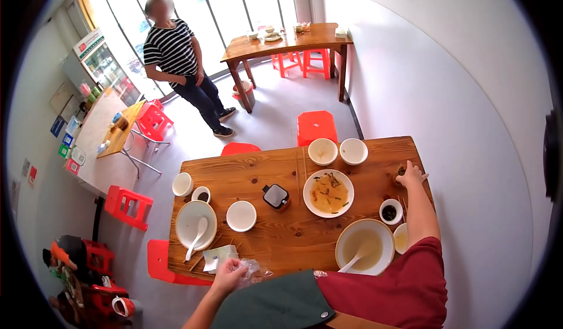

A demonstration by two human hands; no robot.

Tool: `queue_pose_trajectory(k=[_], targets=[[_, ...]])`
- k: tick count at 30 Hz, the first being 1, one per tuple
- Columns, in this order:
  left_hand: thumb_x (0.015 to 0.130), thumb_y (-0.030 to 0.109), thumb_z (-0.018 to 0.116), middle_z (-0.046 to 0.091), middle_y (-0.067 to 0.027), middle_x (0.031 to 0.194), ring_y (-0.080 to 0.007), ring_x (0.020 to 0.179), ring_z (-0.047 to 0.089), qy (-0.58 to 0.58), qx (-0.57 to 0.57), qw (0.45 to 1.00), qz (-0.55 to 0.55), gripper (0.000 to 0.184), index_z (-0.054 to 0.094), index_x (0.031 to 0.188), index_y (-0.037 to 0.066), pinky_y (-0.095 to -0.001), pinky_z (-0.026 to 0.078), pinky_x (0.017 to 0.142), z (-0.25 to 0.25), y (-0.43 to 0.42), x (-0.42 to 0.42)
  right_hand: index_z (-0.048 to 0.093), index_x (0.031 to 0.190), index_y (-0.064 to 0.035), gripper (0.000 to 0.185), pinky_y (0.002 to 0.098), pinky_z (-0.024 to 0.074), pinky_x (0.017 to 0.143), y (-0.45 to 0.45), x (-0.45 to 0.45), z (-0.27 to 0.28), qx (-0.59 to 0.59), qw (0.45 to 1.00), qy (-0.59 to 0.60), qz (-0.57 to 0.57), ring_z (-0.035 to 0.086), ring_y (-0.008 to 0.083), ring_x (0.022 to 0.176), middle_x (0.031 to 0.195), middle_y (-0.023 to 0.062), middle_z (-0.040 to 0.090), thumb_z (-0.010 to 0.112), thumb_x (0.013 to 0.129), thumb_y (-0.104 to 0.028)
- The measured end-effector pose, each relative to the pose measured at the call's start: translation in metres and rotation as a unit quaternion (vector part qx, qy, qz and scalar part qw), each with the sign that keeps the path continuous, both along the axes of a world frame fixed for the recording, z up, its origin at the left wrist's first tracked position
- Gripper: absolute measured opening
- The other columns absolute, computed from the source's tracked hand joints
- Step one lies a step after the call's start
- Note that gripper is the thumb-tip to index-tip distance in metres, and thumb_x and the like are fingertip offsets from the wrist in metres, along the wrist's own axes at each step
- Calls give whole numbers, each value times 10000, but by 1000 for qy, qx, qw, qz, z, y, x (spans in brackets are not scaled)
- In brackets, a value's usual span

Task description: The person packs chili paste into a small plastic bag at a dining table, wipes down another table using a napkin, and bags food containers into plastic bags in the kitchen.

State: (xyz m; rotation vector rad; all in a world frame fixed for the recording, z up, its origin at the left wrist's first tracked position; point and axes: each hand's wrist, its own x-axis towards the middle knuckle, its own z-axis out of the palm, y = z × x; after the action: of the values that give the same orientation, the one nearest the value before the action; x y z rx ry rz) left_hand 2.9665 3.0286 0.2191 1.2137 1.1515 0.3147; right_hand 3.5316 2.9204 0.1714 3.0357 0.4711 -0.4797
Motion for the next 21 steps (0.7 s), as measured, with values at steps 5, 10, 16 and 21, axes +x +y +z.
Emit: queue_pose_trajectory(k=[5,10,16,21], targets=[[768,113,588,532,-26,713,-85,635,504,-8,16,1000,0,152,485,834,22,-203,416,573,-9,0,-7,505,1007,-102,387,414,386,759,43,-17,-14,336,875,-257,234,472,264,930,991,82,491,631,668,-240],[767,157,598,537,-20,721,-76,639,491,-6,28,999,-21,177,496,841,33,-207,412,580,-16,0,-8,602,874,-80,172,359,452,732,126,-157,25,445,736,33,509,555,279,811,829,110,590,569,708,-112],[769,176,601,535,-12,717,-74,642,487,-7,54,998,-2,184,504,840,37,-209,408,580,-12,-5,-20,537,1051,-124,397,351,392,867,183,-245,-9,229,717,83,653,433,266,1050,1171,78,448,635,673,-197],[771,169,608,535,-4,712,-65,629,485,-24,32,997,64,177,501,824,38,-196,405,566,-15,-12,-49,438,1152,-117,672,367,379,887,194,-256,-7,168,720,153,656,391,296,1106,1193,113,389,727,575,-303]])
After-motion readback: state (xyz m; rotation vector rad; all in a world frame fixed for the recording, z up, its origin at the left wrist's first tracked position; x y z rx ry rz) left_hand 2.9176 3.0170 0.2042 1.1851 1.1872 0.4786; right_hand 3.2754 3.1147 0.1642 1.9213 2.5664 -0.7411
